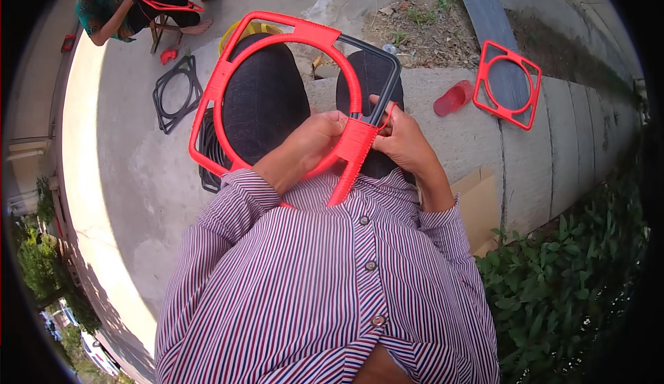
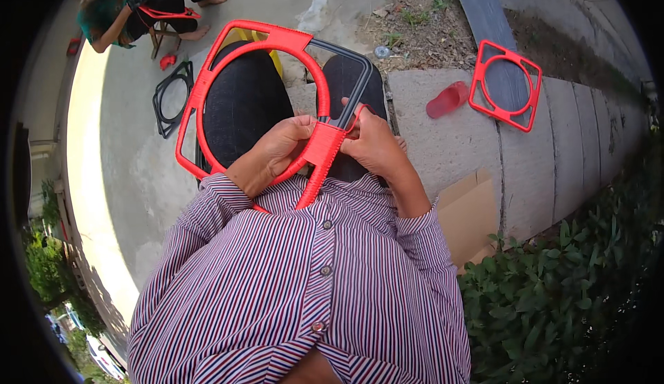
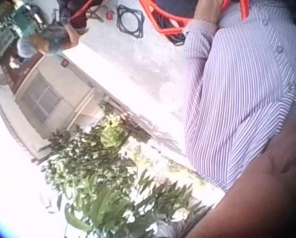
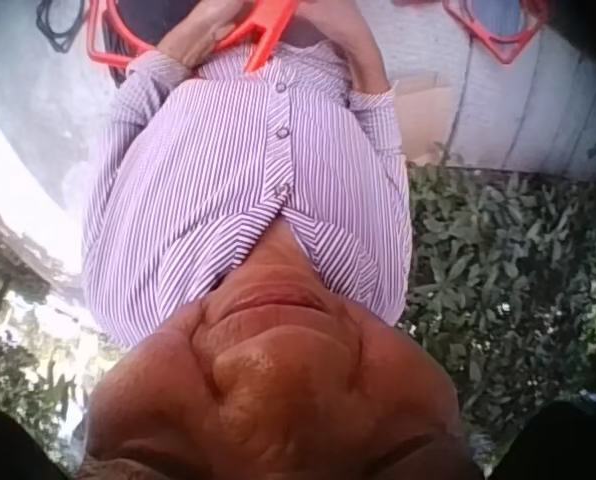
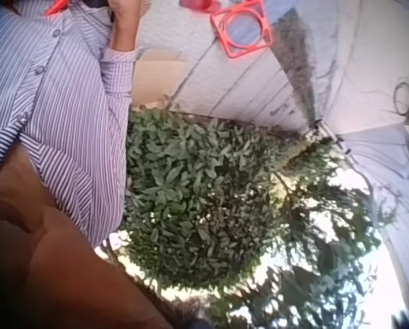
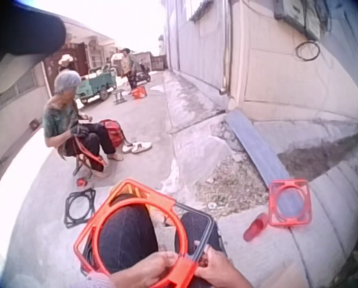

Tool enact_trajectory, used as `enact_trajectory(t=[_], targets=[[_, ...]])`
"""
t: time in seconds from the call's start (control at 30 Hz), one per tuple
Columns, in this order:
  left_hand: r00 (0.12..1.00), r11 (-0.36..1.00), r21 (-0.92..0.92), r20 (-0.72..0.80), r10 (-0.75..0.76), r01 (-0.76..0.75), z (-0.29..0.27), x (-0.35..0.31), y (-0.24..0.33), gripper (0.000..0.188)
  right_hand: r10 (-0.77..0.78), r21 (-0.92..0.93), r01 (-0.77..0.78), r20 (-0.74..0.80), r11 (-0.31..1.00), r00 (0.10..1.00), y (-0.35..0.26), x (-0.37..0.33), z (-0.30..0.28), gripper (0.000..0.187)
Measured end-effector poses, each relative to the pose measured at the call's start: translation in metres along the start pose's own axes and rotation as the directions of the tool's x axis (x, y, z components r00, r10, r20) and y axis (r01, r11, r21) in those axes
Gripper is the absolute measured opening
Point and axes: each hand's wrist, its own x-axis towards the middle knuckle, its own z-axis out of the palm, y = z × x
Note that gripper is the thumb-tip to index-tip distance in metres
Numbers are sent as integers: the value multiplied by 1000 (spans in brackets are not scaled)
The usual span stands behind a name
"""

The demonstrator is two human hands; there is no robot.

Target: Wrapping a red and black plastic frame with red cord.

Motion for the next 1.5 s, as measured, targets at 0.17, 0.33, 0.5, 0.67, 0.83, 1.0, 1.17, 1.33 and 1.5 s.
enact_trajectory(t=[0.17, 0.33, 0.5, 0.67, 0.83, 1.0, 1.17, 1.33, 1.5], targets=[[885, 898, 86, -157, 439, -431, -11, -1, -1, 9, -166, -271, 66, -365, 960, 916, -15, 2, -7, 49], [745, 663, 423, 44, 666, -618, 12, -13, -3, 16, -611, -834, 403, 103, 377, 785, -36, 12, 19, 30], [783, 775, 175, -35, 621, -607, -3, -9, -1, 13, -240, -258, 209, -96, 943, 966, -49, -6, -21, 13], [919, 935, 163, -193, 343, -315, 1, -3, 4, 24, 211, -311, -201, -3, 929, 978, -40, -61, -116, 19], [975, 974, 120, -83, 204, -193, 7, -6, 7, 43, 120, 556, 355, -645, 752, 755, -23, -72, -141, 23], [985, 986, 45, 82, 154, -158, 8, 0, 9, 41, -173, 863, 246, -187, 441, 967, 39, -55, -143, 26], [986, 989, 48, 99, 135, -140, 10, -4, 9, 41, 188, 432, -115, -131, 895, 973, 2, -29, -30, 20], [985, 987, 12, 75, 156, -157, 2, -2, 6, 40, 116, -31, -125, -206, 992, 972, -9, -34, -49, 18], [992, 992, -5, 17, 124, -124, 8, 2, 6, 36, 147, 235, -53, -400, 971, 905, 22, -68, -97, 16]])
